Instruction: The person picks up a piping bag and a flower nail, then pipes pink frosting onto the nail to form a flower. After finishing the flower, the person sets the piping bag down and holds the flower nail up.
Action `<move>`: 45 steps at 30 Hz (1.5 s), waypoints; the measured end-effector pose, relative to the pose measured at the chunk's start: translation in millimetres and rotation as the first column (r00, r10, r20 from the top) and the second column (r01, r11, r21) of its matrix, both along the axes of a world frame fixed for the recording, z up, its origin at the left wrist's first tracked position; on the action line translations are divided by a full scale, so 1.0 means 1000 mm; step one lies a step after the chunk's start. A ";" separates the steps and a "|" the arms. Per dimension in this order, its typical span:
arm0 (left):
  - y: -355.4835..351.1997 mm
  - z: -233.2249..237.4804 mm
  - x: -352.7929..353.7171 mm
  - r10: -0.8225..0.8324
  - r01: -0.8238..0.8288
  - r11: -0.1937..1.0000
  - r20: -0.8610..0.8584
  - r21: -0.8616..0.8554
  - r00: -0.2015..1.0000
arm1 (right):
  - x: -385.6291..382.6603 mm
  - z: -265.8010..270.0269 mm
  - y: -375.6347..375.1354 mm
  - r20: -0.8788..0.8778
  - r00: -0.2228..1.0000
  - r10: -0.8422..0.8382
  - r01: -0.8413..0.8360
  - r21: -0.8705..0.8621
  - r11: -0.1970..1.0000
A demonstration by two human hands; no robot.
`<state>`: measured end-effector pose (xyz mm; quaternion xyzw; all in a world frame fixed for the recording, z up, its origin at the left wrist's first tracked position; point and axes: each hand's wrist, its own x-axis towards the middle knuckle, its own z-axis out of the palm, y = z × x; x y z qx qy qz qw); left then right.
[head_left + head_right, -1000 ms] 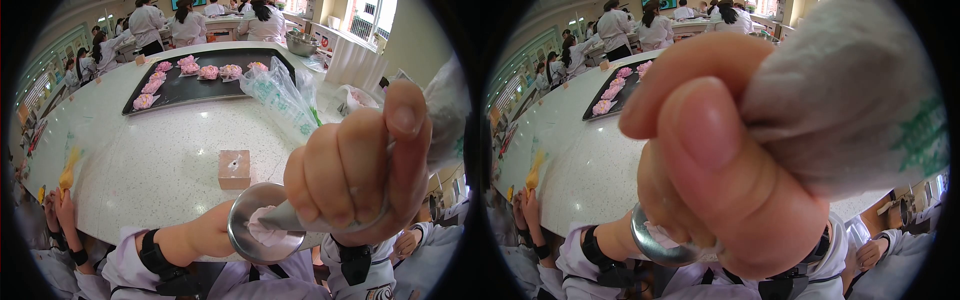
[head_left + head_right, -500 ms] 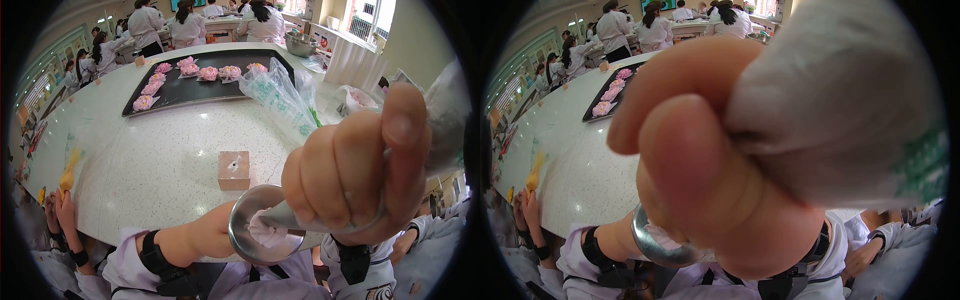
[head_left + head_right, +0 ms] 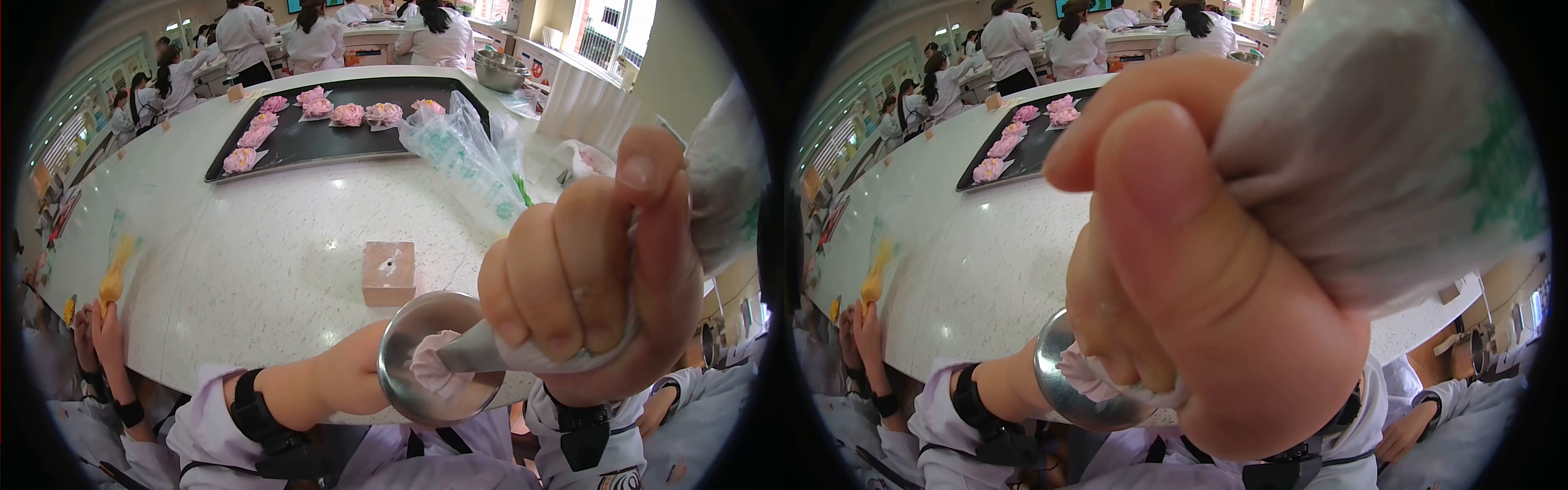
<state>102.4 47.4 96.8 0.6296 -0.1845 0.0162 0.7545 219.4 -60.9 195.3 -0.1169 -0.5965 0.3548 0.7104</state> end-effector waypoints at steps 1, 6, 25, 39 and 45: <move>0.002 -0.002 0.000 -0.021 0.022 0.999 -0.042 0.025 0.999 | 0.001 -0.001 0.000 0.004 1.000 0.015 -0.015 0.023 1.000; 0.002 -0.031 0.006 0.004 -0.040 0.988 -0.243 -0.146 0.970 | 0.004 0.010 -0.013 0.085 0.995 -0.050 0.058 -0.102 0.993; 0.001 -0.005 -0.003 0.004 -0.005 0.999 -0.015 -0.048 1.000 | -0.005 0.010 -0.012 0.264 0.945 -0.194 0.183 0.067 0.981; 0.001 -0.004 0.000 -0.007 0.008 1.000 0.026 -0.008 1.000 | -0.007 0.010 -0.011 0.265 0.942 -0.206 0.202 0.043 0.978; 0.000 0.000 0.001 -0.022 0.022 1.000 0.018 -0.021 1.000 | -0.008 0.009 -0.011 0.267 0.937 -0.224 0.215 0.062 0.975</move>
